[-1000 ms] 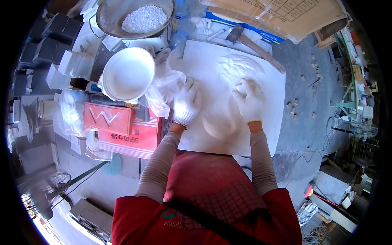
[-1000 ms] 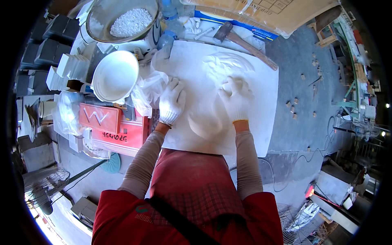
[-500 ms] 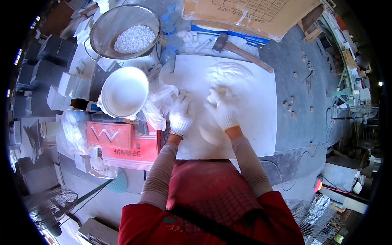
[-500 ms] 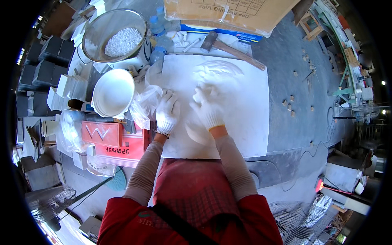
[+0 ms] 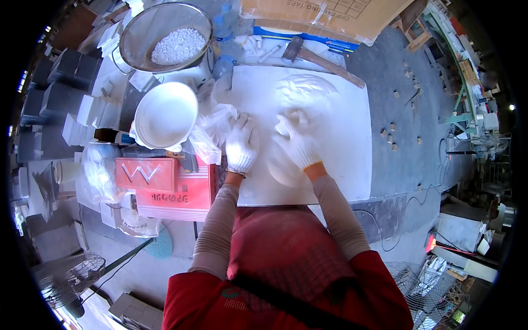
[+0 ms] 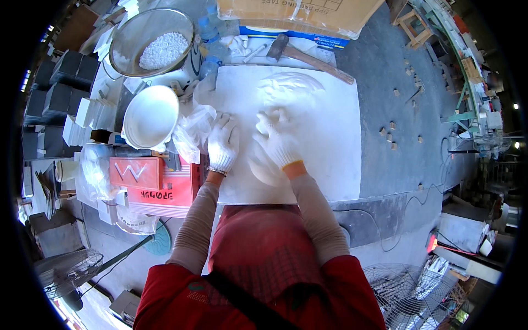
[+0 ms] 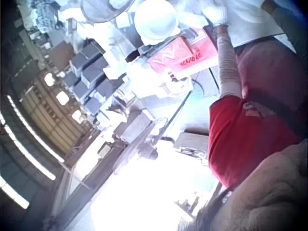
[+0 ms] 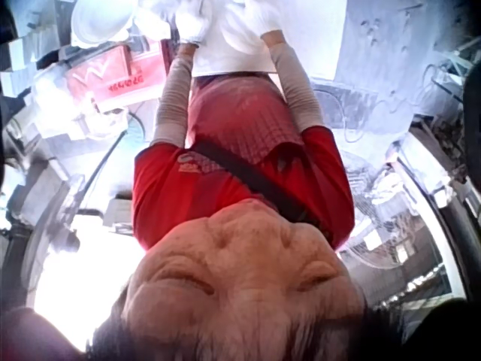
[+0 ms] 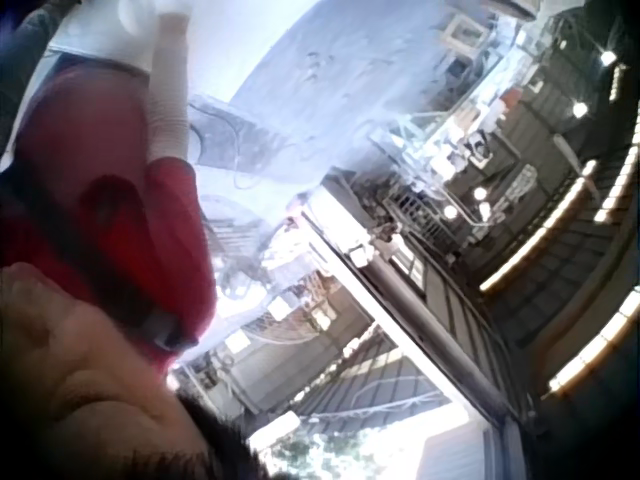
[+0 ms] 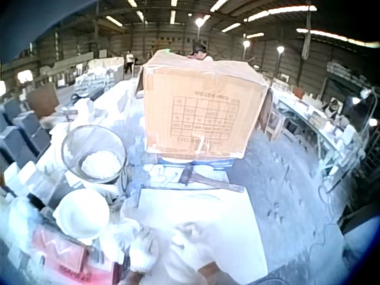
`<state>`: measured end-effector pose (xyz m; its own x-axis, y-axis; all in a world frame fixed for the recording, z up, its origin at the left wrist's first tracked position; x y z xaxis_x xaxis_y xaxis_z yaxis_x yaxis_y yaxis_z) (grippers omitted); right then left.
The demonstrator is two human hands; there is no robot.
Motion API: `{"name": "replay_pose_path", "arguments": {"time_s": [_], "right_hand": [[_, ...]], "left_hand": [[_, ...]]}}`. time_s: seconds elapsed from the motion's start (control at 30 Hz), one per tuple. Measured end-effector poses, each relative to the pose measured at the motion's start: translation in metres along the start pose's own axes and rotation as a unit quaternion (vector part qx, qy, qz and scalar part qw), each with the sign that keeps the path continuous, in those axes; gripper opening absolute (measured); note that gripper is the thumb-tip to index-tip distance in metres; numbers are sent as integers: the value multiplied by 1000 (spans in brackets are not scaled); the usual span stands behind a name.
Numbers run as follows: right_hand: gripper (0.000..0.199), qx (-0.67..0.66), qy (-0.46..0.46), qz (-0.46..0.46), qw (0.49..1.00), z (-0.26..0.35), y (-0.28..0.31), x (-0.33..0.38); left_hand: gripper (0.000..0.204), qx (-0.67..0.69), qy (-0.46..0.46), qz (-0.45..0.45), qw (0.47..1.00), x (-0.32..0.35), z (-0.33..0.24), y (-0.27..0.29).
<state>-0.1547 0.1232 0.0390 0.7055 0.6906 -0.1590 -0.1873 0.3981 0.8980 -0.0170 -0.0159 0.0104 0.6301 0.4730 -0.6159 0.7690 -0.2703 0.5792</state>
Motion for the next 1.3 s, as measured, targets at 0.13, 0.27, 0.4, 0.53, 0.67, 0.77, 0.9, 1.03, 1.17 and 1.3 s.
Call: {"name": "replay_pose_path", "arguments": {"time_s": [0.13,0.27,0.4,0.53,0.67,0.77,0.9,1.03,1.17,1.3], "right_hand": [[53,4,98,-41,994,12,32,28],[54,-47,41,-30,998,-2,8,0],[55,11,34,-72,997,-10,-3,-20],[53,-46,57,-42,996,0,15,12],[52,1,104,-91,990,15,29,24],[52,0,36,-94,995,-3,8,1],[53,-51,31,26,998,-13,2,-20],[53,2,104,14,994,-32,55,-6],[47,-4,64,61,996,-83,85,-9],[54,65,38,157,985,-109,91,-18]], "left_hand": [[26,0,8,25,1000,-8,-6,5],[32,-44,-24,33,998,-1,1,-3],[31,-30,-8,68,997,-14,-8,1],[30,-26,4,50,998,2,6,-3],[29,-30,5,30,999,3,2,-3],[29,-29,-8,24,999,-6,-3,-2],[29,-12,-17,14,1000,-1,4,-5],[27,-10,-30,-1,999,8,10,-5],[30,-66,-117,67,989,-8,-11,-7],[36,-30,-162,148,975,-48,-14,-33]]}}
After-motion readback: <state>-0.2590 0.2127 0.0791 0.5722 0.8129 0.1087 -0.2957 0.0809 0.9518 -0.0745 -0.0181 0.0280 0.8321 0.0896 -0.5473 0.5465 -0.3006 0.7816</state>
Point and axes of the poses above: each hand's wrist, its own x-axis away from the middle knuckle, its own y-axis out of the back of the hand, z = x × y, the point moved 4 cm from there along -x, towards the middle knuckle, and after that the axes turned 13 degrees about -y, right-handed, at the moved point
